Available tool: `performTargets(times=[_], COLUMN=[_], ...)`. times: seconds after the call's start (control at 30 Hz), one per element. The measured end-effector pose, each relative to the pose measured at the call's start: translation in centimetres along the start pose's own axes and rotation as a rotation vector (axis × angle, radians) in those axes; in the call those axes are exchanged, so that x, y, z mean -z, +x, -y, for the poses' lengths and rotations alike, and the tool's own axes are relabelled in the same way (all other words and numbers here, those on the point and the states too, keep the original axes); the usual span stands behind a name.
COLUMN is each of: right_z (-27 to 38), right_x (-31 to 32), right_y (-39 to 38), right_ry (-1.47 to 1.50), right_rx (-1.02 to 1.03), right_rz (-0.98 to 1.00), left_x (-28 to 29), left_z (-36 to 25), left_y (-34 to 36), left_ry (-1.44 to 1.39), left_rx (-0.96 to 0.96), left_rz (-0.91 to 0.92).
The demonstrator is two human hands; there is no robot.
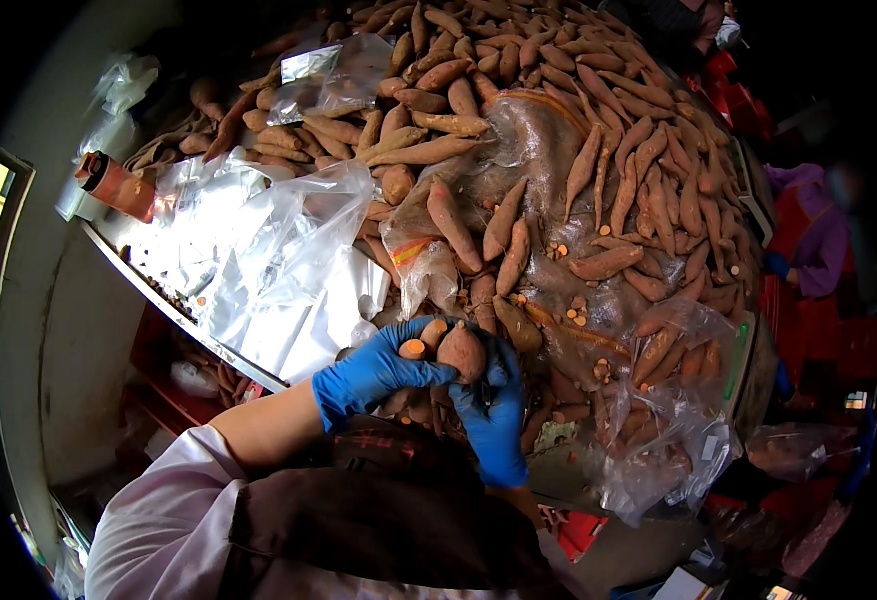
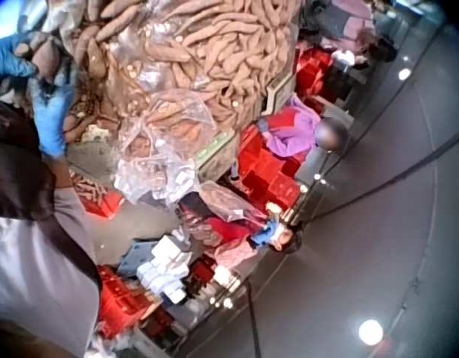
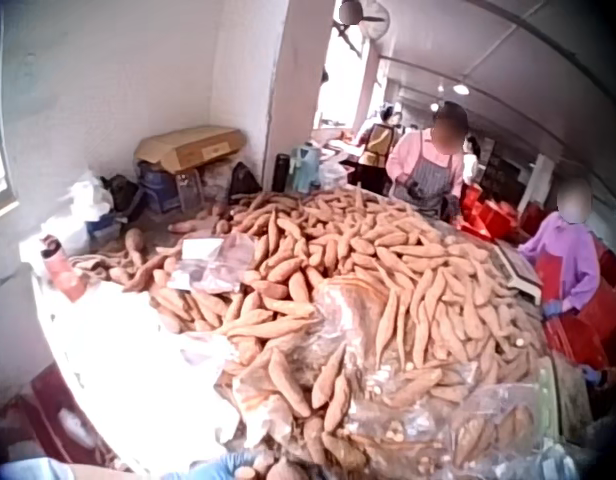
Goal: The person peels a large pile of sweet potatoes using a handheld peeler. They trim the ends, rotate each tuber, and place the peeled pieces into a plastic bag. The work is performed at a table with other workers visible in the background.
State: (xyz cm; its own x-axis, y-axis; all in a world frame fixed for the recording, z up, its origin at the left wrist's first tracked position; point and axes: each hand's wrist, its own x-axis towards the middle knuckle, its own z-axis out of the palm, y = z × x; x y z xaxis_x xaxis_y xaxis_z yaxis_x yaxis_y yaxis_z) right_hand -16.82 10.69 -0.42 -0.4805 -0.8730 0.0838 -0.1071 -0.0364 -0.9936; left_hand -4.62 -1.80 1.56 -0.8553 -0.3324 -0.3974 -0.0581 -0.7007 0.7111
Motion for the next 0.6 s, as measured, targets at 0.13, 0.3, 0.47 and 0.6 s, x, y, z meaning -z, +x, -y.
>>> performTargets(times=[0.13,0.3,0.47,0.6], right_z=[0.4,2.7,1.7,-4.2], right_x=[2.5,2.8,2.2,5.9], right_y=[0.8,2.0,2.6,2.8], right_ry=[-0.387,-0.859,-1.055,-0.912], right_rx=[0.263,0.065,0.061,-0.032], right_rz=[0.107,0.232,0.170,0.075], left_x=[0.7,1.3,1.8,1.2], left_z=[0.8,1.3,0.7,-0.2], left_y=[0.4,0.4,-0.2,-2.5], left_ry=[0.232,0.379,0.481,0.523], left_rx=[-0.133,-0.195,-0.210,-0.278], left_rz=[0.079,0.071,0.152,0.235])
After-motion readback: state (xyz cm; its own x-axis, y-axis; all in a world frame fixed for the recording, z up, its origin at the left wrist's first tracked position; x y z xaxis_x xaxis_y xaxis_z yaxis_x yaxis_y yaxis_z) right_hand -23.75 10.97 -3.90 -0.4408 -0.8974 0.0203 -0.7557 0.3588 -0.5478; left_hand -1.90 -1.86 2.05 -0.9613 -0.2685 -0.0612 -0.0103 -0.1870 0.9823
